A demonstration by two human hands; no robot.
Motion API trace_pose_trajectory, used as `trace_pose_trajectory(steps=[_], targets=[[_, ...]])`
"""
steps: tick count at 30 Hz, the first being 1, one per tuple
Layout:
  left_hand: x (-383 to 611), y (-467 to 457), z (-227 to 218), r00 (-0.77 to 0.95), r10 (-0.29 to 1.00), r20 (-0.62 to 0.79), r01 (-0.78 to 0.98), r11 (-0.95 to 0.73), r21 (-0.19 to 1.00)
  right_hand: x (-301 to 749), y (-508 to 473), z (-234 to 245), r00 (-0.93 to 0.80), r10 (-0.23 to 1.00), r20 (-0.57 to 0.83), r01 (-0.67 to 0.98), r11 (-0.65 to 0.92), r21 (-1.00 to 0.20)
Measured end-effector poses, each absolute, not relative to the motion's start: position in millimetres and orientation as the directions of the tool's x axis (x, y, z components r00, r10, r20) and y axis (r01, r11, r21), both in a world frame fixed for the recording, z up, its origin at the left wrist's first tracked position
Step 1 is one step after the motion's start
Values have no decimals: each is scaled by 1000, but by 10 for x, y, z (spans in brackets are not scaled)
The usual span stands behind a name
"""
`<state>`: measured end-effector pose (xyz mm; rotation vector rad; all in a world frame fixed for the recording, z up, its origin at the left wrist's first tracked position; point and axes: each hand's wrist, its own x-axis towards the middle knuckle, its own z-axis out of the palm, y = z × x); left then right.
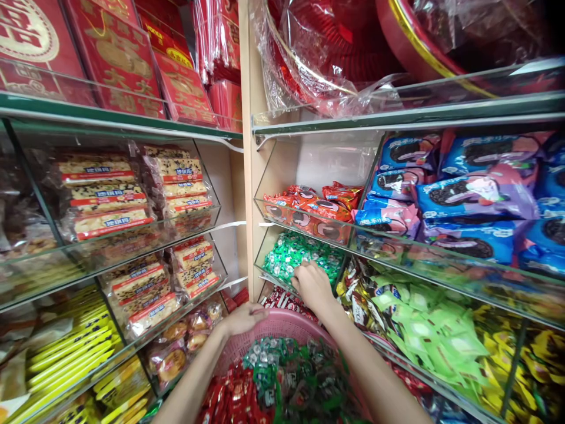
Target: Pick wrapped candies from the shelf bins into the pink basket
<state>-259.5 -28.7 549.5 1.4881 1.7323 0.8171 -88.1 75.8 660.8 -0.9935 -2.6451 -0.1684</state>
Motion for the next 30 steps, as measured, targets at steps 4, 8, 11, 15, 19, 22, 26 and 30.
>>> trace_pose_trajectory(steps=[4, 8, 11, 15, 19, 22, 26, 30], targets=[[-2603, -284, 5470, -104, 988, -112, 545, 150, 825, -868, 765, 6602, -714, 608, 346, 654, 756, 20], [-2605, -283, 5460, -107, 987, -124, 544, 162, 823, -833, 791, 6613, -708, 587, 392, 644, 765, 17], [-2605, -286, 5470, -117, 985, -123, 547, 167, 820, -777, 783, 6674, -696, 579, 424, 645, 764, 16], [-2602, -286, 5476, -100, 988, -120, 546, 155, 823, -684, 676, 6815, -675, 558, 483, 632, 775, -12], [-2597, -283, 5472, -87, 989, -118, 546, 147, 825, -615, 470, 6870, -666, 512, 543, 516, 841, -160], [-2603, -281, 5471, -88, 991, -105, 557, 137, 819, -620, 320, 6749, -728, 460, 508, 344, 886, -310], [-2618, -273, 5458, -93, 992, -86, 576, 124, 808, -699, 219, 6409, -826, 418, 379, 267, 881, -390], [-2626, -261, 5428, -100, 992, -77, 586, 121, 801, -782, 220, 6085, -848, 440, 295, 356, 886, -299]])
